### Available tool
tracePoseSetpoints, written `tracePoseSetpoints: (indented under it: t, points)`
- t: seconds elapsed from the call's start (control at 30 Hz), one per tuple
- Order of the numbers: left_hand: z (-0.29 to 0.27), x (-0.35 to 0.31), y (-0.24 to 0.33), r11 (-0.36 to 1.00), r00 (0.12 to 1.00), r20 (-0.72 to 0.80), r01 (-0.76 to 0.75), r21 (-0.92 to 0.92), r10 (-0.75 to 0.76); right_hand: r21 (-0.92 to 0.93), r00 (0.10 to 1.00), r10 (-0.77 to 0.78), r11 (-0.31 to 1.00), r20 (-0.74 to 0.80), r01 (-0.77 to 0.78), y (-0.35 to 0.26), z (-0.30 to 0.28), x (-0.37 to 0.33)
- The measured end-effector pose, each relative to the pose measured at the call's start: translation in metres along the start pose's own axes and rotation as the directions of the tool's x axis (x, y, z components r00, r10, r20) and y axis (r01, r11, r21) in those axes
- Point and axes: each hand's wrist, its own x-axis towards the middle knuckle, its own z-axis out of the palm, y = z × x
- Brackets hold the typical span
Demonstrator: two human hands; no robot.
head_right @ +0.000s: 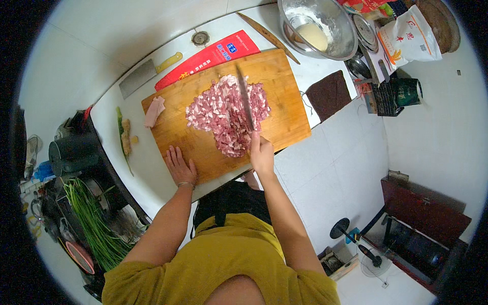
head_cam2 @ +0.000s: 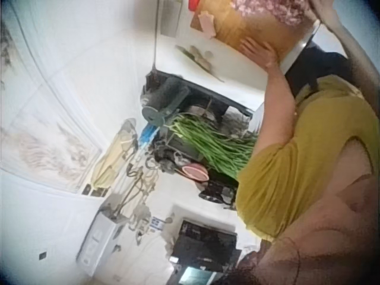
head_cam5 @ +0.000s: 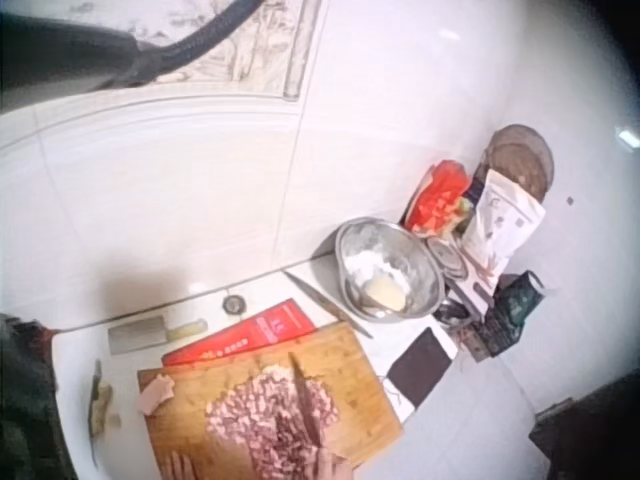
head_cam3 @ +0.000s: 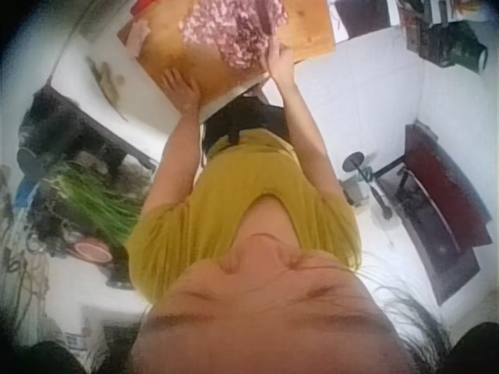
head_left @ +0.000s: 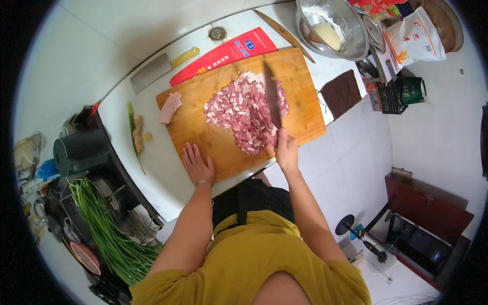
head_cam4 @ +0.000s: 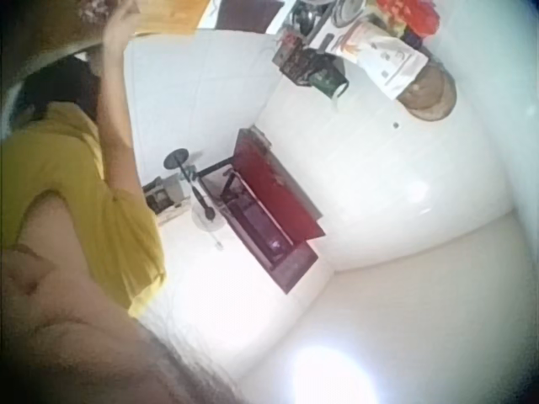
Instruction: The person uses a cleaver to chop a pile of raw meat on a wooden cutting board. They repeatedly slice and mince the meat into smaller pieces, occasionally gathering the meat back into a pile to continue chopping.
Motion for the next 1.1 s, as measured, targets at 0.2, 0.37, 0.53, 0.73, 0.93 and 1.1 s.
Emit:
tracePoseSetpoints:
  t: [0.2, 0.37, 0.53, 0.73, 0.93, 1.1]
  points:
    - [-0.001, 0.002, 0.0, 1.0, 1.0, -0.002, -0.003, -0.008, 0.003, -0.39, 0.995, 0.069, 0.916, -0.071, -0.091, 0.04, 0.031, 0.025]
    - [-0.002, 0.002, 0.001, 1.0, 1.0, 0.011, 0.012, -0.005, -0.012, -0.085, 0.986, -0.15, 0.986, -0.079, 0.143, -0.015, -0.006, 0.008]
    - [-0.008, 0.006, 0.005, 1.0, 0.999, 0.041, 0.017, -0.003, -0.016, -0.435, 0.955, -0.203, 0.896, -0.219, 0.091, 0.075, 0.046, 0.034]
    - [-0.005, 0.003, 0.002, 0.999, 0.997, 0.067, 0.041, 0.016, -0.042, -0.039, 0.992, -0.119, 0.992, -0.048, 0.117, -0.016, -0.003, 0.015]
    - [-0.005, 0.007, 0.002, 1.0, 0.997, 0.075, 0.023, 0.017, -0.024, -0.285, 0.992, -0.057, 0.958, -0.116, 0.022, 0.083, 0.035, 0.039]
    - [-0.003, 0.002, 0.001, 1.0, 0.999, 0.04, 0.016, -0.013, -0.016, 0.106, 0.995, -0.095, 0.99, 0.022, 0.092, -0.021, -0.005, 0.007]
